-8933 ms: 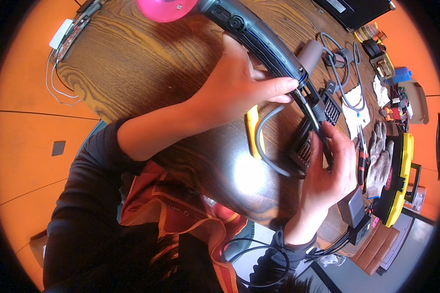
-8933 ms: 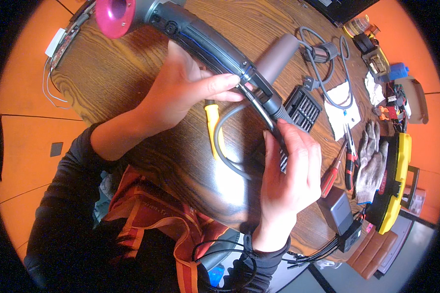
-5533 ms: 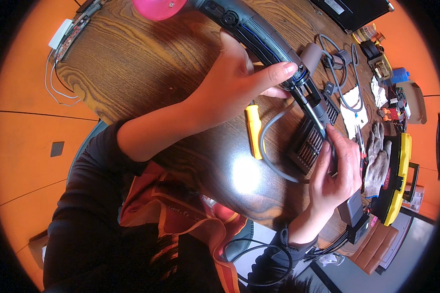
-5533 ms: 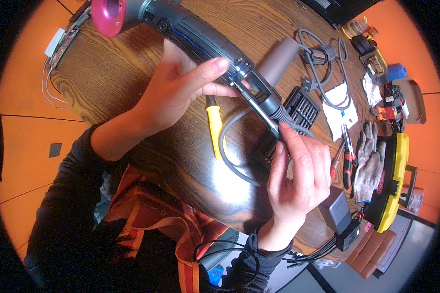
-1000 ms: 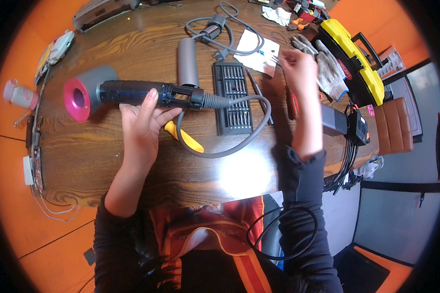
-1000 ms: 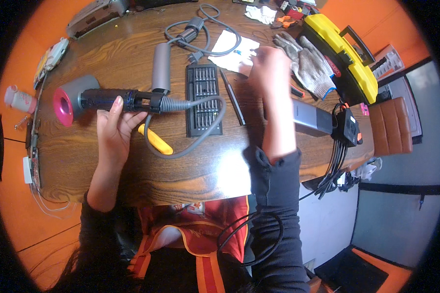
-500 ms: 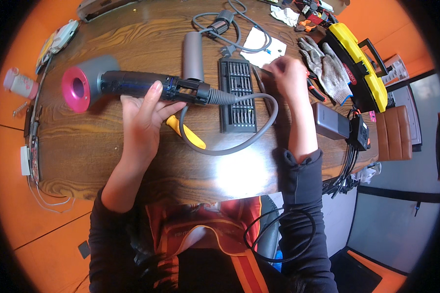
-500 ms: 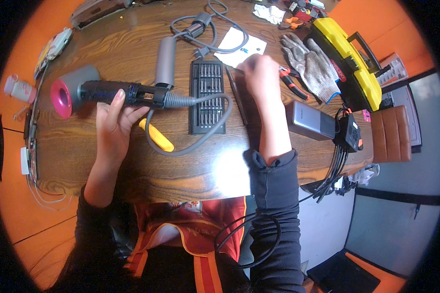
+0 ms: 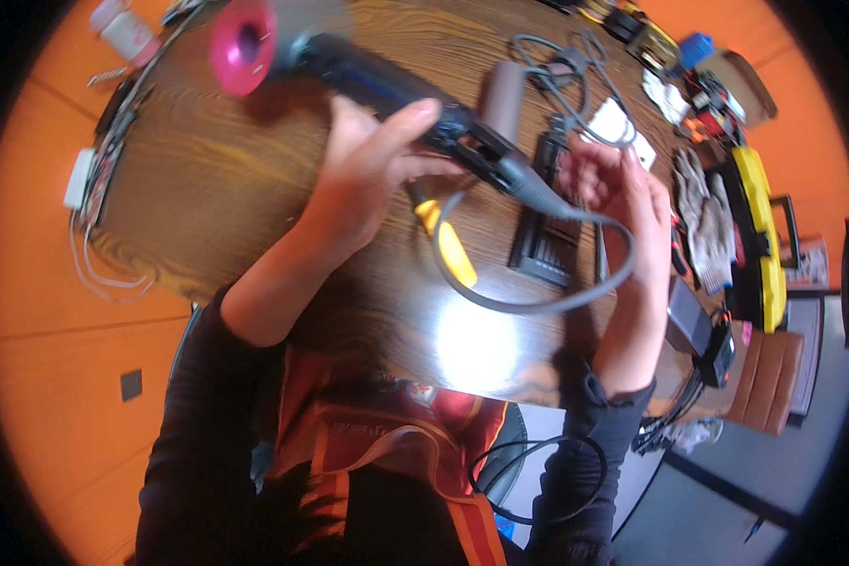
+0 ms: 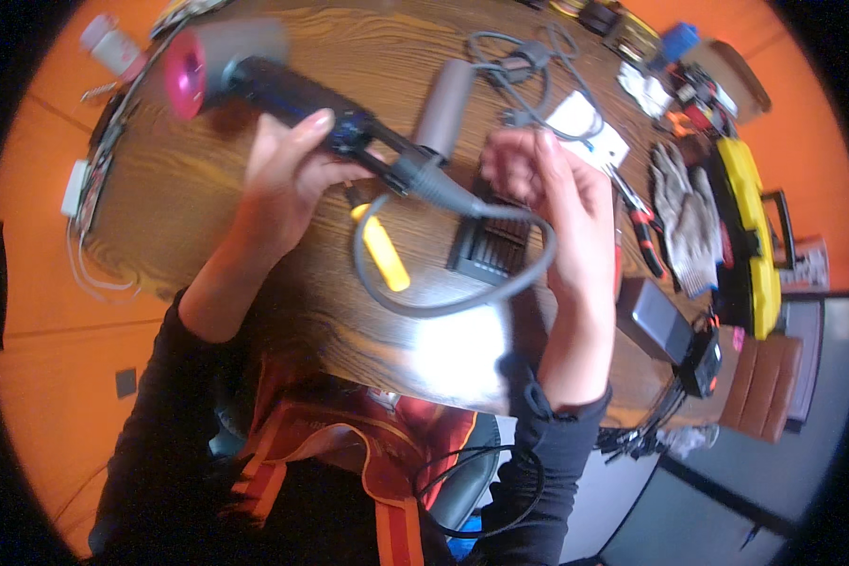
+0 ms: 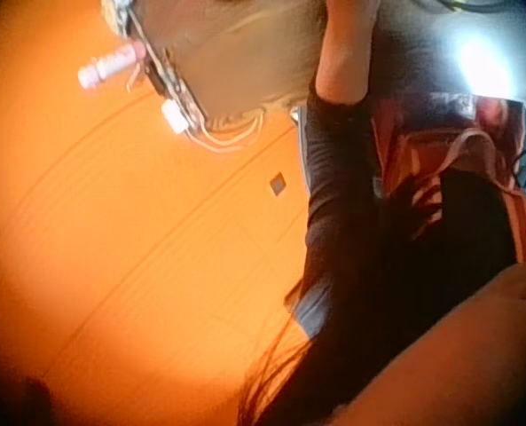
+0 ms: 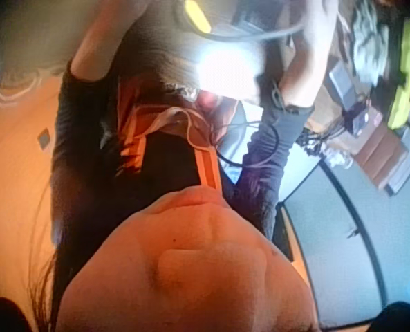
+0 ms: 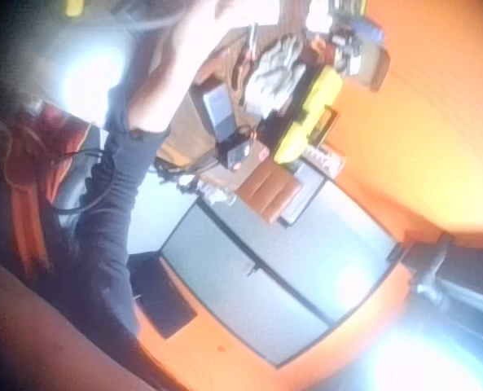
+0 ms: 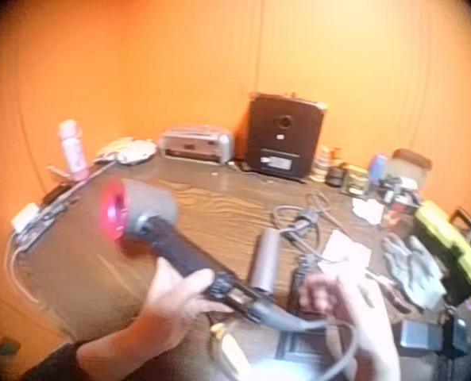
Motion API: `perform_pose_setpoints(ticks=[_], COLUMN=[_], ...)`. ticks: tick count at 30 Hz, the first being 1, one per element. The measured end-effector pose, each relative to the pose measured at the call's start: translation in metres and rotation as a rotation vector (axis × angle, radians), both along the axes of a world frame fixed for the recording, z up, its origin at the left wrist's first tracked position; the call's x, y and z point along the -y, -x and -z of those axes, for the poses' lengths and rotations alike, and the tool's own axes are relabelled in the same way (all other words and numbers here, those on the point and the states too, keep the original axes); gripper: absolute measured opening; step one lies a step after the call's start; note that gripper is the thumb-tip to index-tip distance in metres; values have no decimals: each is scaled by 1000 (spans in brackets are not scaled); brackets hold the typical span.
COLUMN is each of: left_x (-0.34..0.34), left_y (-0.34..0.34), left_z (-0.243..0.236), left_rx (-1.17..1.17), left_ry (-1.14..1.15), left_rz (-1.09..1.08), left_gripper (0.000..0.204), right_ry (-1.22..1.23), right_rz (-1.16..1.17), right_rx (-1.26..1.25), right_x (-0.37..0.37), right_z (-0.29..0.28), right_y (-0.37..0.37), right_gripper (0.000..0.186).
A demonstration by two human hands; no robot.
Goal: The person uses a screwdriver to pry open the handle of a hair dryer, removes a small internal component, and places it on the table. The person then continues to pry and inspect the interior of the handle.
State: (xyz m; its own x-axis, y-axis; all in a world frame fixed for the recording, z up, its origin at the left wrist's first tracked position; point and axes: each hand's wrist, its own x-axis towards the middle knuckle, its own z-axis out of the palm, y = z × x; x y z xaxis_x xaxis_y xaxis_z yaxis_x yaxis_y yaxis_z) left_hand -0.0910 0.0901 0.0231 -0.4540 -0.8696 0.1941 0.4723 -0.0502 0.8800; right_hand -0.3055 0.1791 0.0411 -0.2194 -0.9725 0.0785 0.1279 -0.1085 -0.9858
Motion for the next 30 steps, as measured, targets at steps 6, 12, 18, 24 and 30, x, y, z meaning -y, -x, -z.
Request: perform_pose_setpoints(ticks=[6,12,18,24,30], left_x=[2,-3,-4,1,-2], left_y=[-1,3,3,-4,2], left_z=[-2,4,10,4,5], left_rx=[35,82,81,54,-21], left_ry=[44,160,213,235,57], left_rz=[64,54,58,115,147], left_gripper=[36,46,45,41,47], right_ry=[-232,-226,-156,-125,-125], right_rz=[-529,-491,-390,-485,-360], right_rx=[112,99,-54,168,19], right_x=[-15,-10,-14,-13,-14], right_z=[-16,-6,-3,1,6], right_y=[-20,-34,-55,-62,-67], right_gripper=[49,45,41,40,36])
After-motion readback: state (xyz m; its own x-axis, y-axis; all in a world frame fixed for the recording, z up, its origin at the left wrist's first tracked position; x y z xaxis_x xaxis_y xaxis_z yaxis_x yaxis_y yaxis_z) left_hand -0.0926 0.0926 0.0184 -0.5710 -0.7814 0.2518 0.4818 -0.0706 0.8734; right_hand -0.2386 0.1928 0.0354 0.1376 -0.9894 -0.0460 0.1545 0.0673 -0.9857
